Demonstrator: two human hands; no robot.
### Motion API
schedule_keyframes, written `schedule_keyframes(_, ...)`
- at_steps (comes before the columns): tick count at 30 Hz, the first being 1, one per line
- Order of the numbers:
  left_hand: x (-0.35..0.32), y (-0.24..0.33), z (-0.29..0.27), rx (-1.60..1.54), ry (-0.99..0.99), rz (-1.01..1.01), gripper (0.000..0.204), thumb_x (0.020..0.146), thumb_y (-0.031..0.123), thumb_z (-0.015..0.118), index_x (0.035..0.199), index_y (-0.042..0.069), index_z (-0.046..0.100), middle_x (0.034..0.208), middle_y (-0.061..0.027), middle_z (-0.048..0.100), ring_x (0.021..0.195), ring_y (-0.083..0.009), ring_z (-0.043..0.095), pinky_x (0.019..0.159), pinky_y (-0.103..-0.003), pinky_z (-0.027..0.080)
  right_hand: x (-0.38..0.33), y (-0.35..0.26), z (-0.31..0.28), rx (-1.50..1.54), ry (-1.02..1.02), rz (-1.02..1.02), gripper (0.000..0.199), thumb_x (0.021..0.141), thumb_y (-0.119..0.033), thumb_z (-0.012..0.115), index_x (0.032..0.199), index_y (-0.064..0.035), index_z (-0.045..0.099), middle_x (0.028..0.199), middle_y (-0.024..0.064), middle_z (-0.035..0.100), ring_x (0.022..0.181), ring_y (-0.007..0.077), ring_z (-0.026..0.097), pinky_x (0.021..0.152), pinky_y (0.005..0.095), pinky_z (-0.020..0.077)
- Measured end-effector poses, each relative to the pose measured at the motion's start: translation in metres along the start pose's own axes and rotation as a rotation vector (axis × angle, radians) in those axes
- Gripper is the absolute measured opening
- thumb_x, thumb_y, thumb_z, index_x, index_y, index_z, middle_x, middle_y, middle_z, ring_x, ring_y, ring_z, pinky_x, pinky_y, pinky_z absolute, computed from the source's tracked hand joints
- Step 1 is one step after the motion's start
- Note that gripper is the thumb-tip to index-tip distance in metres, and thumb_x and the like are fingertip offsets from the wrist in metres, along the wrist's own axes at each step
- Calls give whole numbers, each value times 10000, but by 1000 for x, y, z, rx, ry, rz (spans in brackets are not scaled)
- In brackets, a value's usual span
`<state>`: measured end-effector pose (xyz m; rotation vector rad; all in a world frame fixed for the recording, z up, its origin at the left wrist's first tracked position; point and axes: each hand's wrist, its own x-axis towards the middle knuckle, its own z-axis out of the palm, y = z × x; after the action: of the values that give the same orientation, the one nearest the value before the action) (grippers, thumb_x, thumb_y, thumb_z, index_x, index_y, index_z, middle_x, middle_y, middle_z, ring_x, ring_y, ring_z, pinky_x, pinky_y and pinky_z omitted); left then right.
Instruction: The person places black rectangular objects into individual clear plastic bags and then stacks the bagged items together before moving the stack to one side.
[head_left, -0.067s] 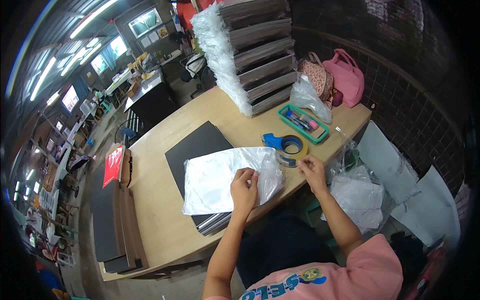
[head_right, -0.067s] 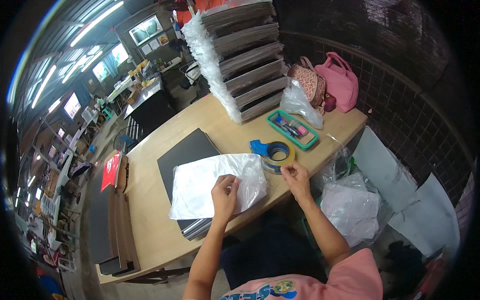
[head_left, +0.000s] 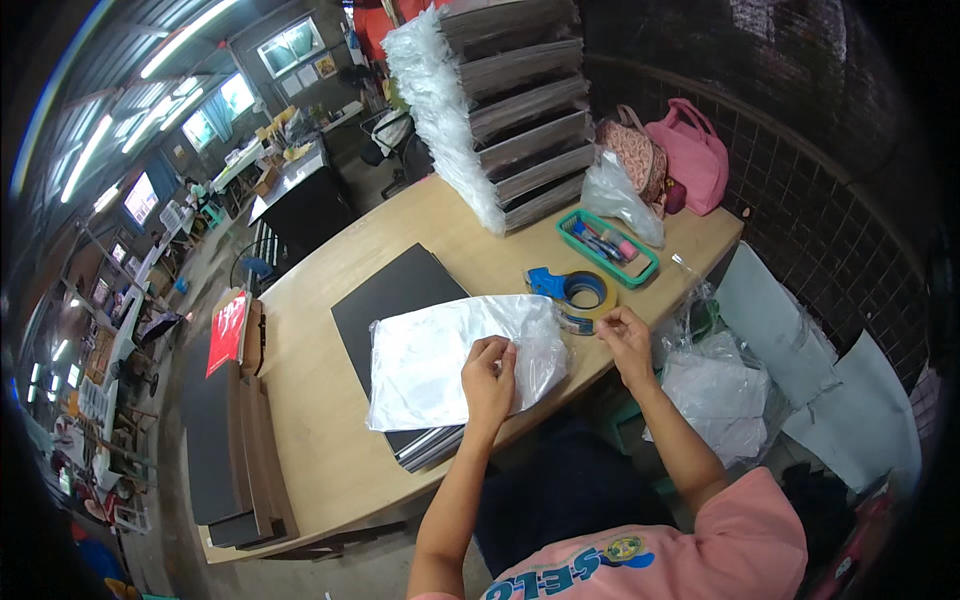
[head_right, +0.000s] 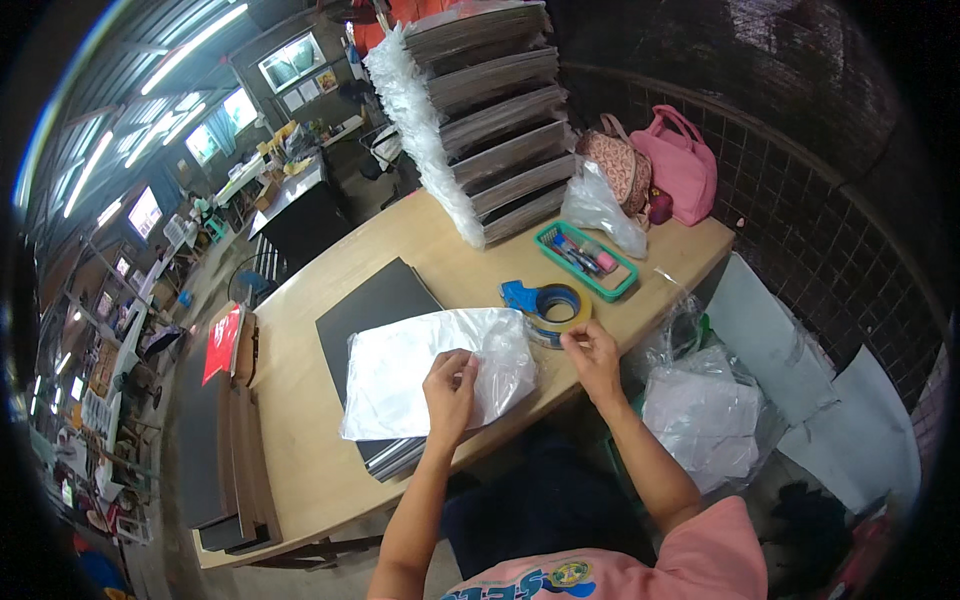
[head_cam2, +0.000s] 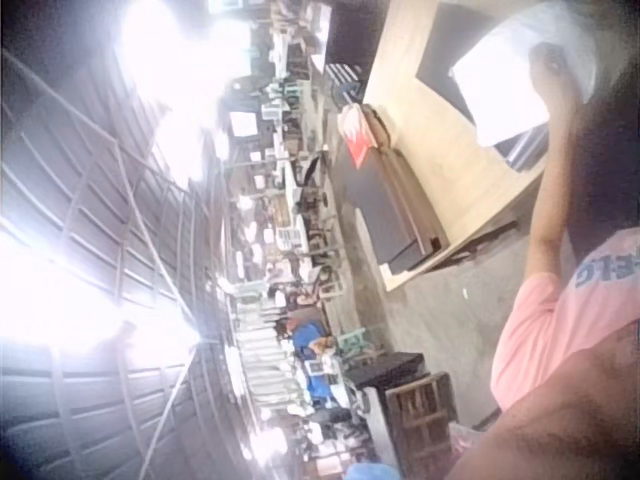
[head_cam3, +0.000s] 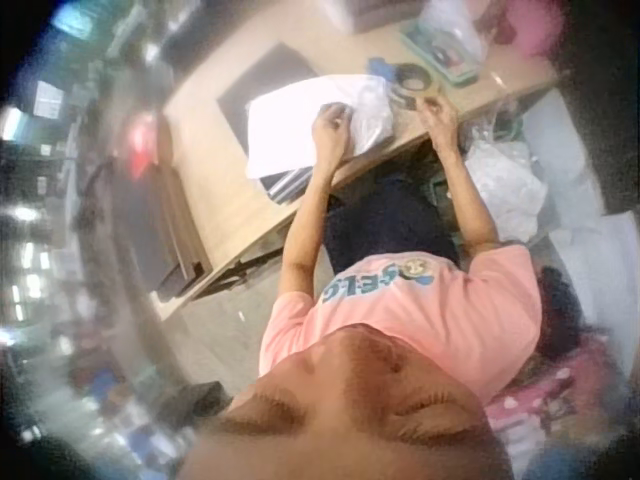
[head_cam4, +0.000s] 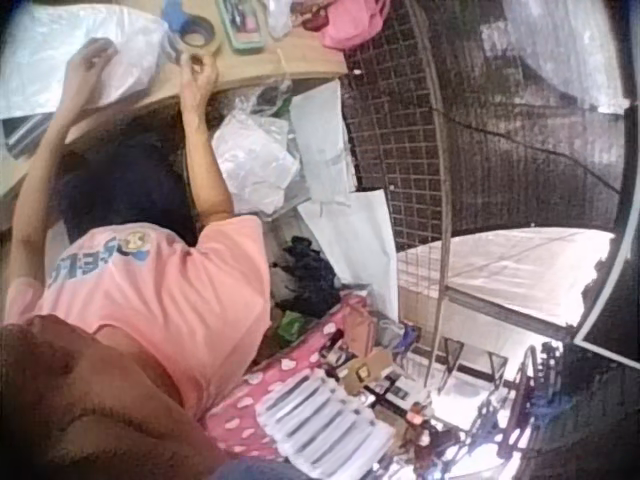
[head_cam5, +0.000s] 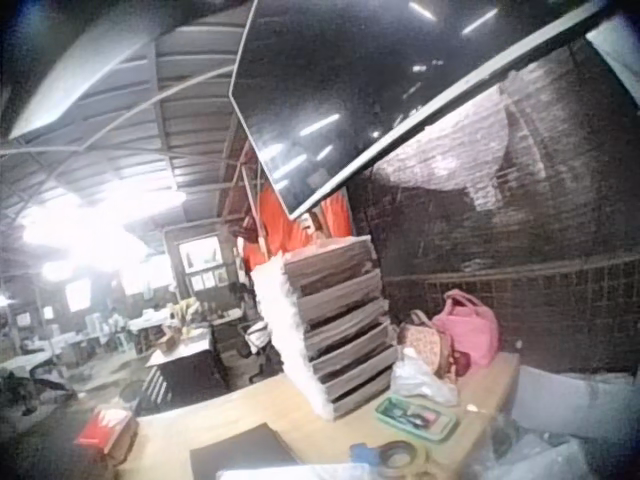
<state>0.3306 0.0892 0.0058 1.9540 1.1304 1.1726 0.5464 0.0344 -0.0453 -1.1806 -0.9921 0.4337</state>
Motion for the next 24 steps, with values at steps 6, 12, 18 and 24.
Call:
schedule_keyframes(6, 0, -2, -12, -20, 64, 109, 210, 841, 173, 628, 971, 11, 666, 1042, -158, 608, 941, -304, 588, 808, -366, 475, 11, -5, 30, -382, -446, 303, 221, 839, -178, 624, 965, 4, 625, 817, 64, 632, 696, 135, 618, 593, 263, 469)
schedule_keyframes(12, 33, -82, -136, 866, 378, -375, 310, 824, 231, 638, 1072, 50, 594, 1120, -191, 548, 1000, -372, 547, 835, -456, 451, 23, 16, 58, -53, -446, 893, 446, 770, -285, 728, 1077, 13, 602, 878, 95, 653, 709, 173, 614, 652, 296, 488)
schedule_keyframes(18, 38, -91, -146, 721, 311, -242, 141, 858, 156, 567, 895, 51, 481, 832, -157, 605, 767, -376, 592, 662, -471, 449, 37, 1, 79, -453, -427, 346, 442, 649, -221, 799, 1008, -8, 653, 923, 177, 658, 851, 258, 634, 751, 349, 482)
schedule_keyframes(24, 32, -55, -167, 587, 582, -145, 82, 884, 89, 509, 890, 28, 455, 833, -190, 585, 764, -410, 563, 648, -471, 422, 64, -34, 89, -400, -407, 141, 230, 612, -121, 765, 811, -27, 699, 771, 146, 672, 745, 206, 636, 676, 316, 473)
